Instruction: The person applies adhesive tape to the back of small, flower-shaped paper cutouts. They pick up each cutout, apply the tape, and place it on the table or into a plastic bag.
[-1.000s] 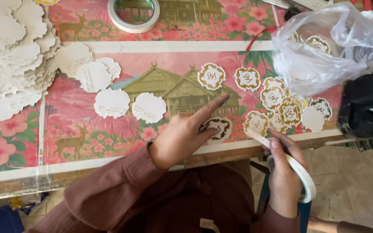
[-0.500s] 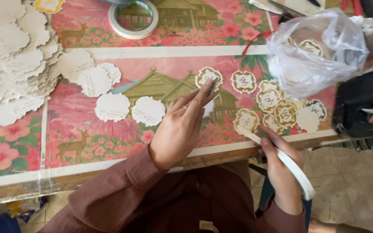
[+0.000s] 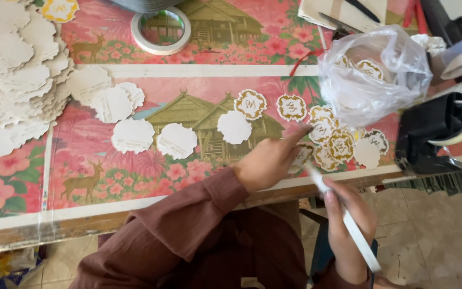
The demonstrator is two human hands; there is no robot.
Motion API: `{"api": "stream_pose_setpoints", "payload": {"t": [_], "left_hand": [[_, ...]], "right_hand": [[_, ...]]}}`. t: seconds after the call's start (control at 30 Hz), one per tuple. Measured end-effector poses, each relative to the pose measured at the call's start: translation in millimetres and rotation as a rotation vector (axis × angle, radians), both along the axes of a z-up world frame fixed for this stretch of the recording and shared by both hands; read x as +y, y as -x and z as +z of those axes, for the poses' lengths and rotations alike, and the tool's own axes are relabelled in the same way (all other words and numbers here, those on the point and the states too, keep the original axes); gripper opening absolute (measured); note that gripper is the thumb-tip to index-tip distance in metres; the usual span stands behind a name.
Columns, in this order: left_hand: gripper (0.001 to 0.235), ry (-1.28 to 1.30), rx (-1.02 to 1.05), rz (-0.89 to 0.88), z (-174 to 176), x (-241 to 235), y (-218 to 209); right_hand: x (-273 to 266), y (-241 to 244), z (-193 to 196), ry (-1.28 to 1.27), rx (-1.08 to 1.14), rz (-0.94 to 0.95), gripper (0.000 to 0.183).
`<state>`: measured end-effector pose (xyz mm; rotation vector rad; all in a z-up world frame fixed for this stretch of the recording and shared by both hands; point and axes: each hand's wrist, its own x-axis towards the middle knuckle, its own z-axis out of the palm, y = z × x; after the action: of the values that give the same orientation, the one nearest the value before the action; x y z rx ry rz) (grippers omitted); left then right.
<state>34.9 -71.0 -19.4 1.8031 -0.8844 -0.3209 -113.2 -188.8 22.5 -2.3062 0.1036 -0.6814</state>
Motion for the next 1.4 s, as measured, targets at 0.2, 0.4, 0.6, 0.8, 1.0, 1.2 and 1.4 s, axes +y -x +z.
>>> {"api": "stream_pose_setpoints", "payload": {"t": [0.2, 0.4, 0.6, 0.8, 1.0, 1.2, 1.4], "left_hand": [[0.052, 0.207, 0.237, 0.030, 38.9, 29.2, 13.4], [0.068, 0.249, -0.025, 0.172, 38.4, 53.8, 32.6], [0.054, 0.071, -0.570, 0.201, 29.6, 107.3, 43.7], [0.052, -0.159, -0.842, 0.132, 22.0, 153.1, 58.9], [0.063, -0.151, -0.692, 0.191, 11.1, 163.7, 72.0], [0.078, -0.283, -0.771, 0.397, 5.1, 148.6, 75.8], [0.039, -0.105, -0.780, 0.334, 15.3, 165.1, 89.2]], "right_hand": [[8.2, -24.5, -3.9, 0.119, 0.005, -0.132, 0.026], [27.0, -29.5, -1.7, 0.081, -0.147, -0.088, 0.011], [52.4, -29.2, 8.3, 0.457, -0.199, 0.225, 0.019], [39.2, -13.0, -20.2, 0.043, -0.098, 0.143, 0.021], [56.5, -9.9, -6.2, -0.191, 0.321, 0.066, 0.035], [72.3, -9.8, 5.1, -0.288, 0.460, -0.048, 0.036], [73.7, -12.0, 0.7, -0.362, 0.441, -0.016, 0.032]]}}
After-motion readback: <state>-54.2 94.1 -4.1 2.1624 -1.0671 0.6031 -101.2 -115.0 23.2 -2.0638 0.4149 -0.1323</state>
